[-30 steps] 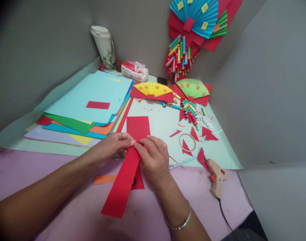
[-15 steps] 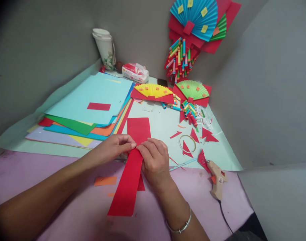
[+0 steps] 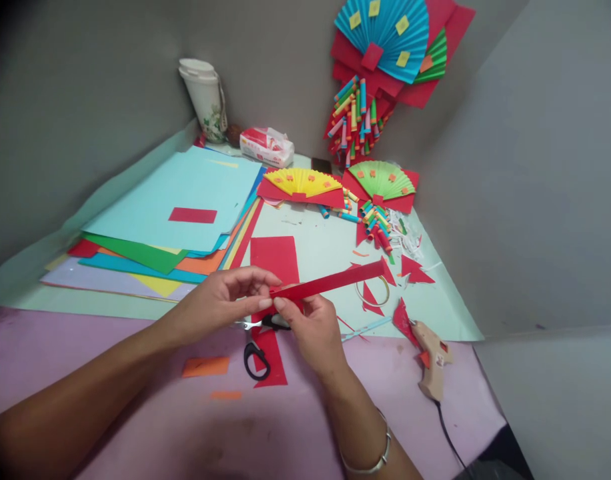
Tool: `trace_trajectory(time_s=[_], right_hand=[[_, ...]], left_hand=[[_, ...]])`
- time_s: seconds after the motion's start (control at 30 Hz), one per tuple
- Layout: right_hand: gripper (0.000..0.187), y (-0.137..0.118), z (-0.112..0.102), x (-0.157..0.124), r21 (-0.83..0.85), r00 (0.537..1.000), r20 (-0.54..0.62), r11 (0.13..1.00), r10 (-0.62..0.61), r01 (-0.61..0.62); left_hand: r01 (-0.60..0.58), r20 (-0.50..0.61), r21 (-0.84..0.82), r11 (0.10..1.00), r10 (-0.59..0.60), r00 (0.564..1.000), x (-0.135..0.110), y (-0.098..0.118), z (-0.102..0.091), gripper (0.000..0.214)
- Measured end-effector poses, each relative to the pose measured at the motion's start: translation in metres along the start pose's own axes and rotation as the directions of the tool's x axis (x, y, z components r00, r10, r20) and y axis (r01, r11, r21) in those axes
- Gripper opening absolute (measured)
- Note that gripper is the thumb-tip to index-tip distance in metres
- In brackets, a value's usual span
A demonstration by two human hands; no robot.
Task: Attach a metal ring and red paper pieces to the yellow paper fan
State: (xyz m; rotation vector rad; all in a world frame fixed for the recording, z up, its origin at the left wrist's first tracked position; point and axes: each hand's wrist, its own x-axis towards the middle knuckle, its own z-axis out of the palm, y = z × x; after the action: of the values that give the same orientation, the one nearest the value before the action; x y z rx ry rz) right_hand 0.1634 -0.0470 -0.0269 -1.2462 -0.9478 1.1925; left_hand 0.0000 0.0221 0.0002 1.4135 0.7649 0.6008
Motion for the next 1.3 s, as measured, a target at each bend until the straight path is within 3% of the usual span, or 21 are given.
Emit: trace_trajectory(time_s=[0.17,0.37,0.53,0.6,0.7,0.8,0.9,1.1,1.3], right_hand=[[0.018,0.0,0.002,0.0,-0.019,1.0,-0.015,1.0,-0.023,0.022],[0.007,0.005,0.0,0.002,-0.198,0.956,-0.078,0.944,-0.284,0.265],[0.008,0.007,-0.002,0.002,-0.214,0.935,-0.078,0.921,-0.347,0.324],[0.01,0.005,-0.001,0.0,-0.203,0.939,-0.068,0.927,-0.336,0.317],[0.018,0.002,0.0,-0.003,-0.15,0.969,-0.065,0.963,-0.236,0.225],[0.023,0.003,0.001,-0.003,-0.049,0.993,-0.097,0.996,-0.072,0.067],[0.024,0.007,0.001,-0.001,0.061,0.994,-0.105,0.998,0.014,-0.008],[0.026,0.013,0.001,0.002,0.185,0.993,-0.083,0.981,0.081,-0.064],[0.027,0.011,0.0,0.001,0.235,0.992,-0.068,0.968,0.108,-0.089]], left_hand=[[-0.073,-0.103,0.12,0.99,0.085,0.991,-0.001,-0.002,0.005,0.02],[-0.151,-0.155,0.186,0.971,0.181,0.971,-0.002,-0.002,0.007,0.013],[-0.239,-0.148,0.221,0.946,0.274,0.95,-0.003,-0.003,0.005,0.01],[-0.212,-0.135,0.166,0.963,0.235,0.963,-0.002,-0.004,0.004,0.01],[-0.042,-0.09,-0.015,0.999,0.041,0.995,0.001,-0.007,0.002,0.017],[0.115,-0.043,-0.18,0.977,-0.125,0.991,0.004,-0.009,0.001,0.021],[0.198,-0.021,-0.318,0.927,-0.216,0.976,0.005,-0.01,0.003,0.021],[0.238,0.049,-0.474,0.847,-0.245,0.968,0.006,-0.012,0.004,0.023],[0.252,0.072,-0.502,0.827,-0.25,0.966,0.007,-0.011,0.004,0.024]])
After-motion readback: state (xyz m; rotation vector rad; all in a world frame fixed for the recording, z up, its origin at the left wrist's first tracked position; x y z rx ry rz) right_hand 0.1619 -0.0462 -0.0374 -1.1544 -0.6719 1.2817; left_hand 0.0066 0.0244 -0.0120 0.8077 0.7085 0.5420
